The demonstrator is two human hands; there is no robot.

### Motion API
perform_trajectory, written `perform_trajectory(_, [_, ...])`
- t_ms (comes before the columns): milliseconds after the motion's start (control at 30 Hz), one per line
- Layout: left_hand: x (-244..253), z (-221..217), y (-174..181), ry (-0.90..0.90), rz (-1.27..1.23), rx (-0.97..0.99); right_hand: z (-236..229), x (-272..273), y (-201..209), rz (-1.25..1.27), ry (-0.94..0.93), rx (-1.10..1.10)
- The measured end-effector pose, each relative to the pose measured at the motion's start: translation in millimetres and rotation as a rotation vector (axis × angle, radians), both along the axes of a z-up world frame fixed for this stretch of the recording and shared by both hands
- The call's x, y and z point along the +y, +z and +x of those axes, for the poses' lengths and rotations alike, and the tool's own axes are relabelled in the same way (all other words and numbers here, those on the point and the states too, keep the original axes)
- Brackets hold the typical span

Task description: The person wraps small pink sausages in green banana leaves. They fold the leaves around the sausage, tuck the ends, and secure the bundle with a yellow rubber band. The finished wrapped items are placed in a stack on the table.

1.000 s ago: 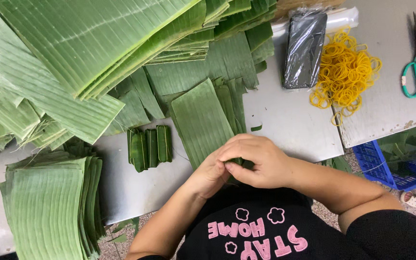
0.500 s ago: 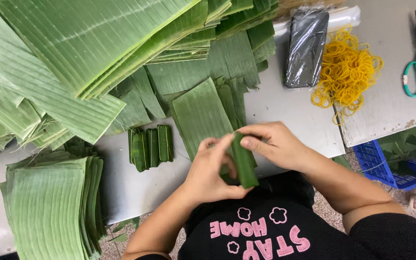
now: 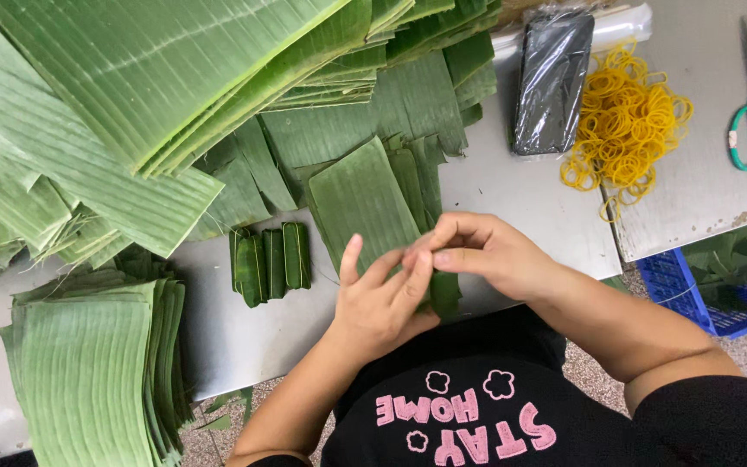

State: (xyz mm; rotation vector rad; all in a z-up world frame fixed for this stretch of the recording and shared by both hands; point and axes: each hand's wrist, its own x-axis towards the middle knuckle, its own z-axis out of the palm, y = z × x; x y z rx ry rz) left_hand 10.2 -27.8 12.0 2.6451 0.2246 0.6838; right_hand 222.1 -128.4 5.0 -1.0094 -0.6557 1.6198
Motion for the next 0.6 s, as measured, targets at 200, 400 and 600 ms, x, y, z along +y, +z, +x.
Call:
perform_trajectory(200, [-8.0, 18.5, -12.0, 0.065, -0.287, 0.003, -13.1, 3.8, 14.0, -0.008, -0.139, -0.589])
perform_trajectory(400, [-1.8, 6.9, -13.3, 0.110, -0.467, -0.028, 67.5, -7.6, -23.6, -0.091, -0.464, -1.424])
perform_trajectory(600, [8.5, -8.0, 2.8, 0.196, -0.478, -0.052, 231.5, -20.2, -73.4, -0.124, -0.554, -2.381])
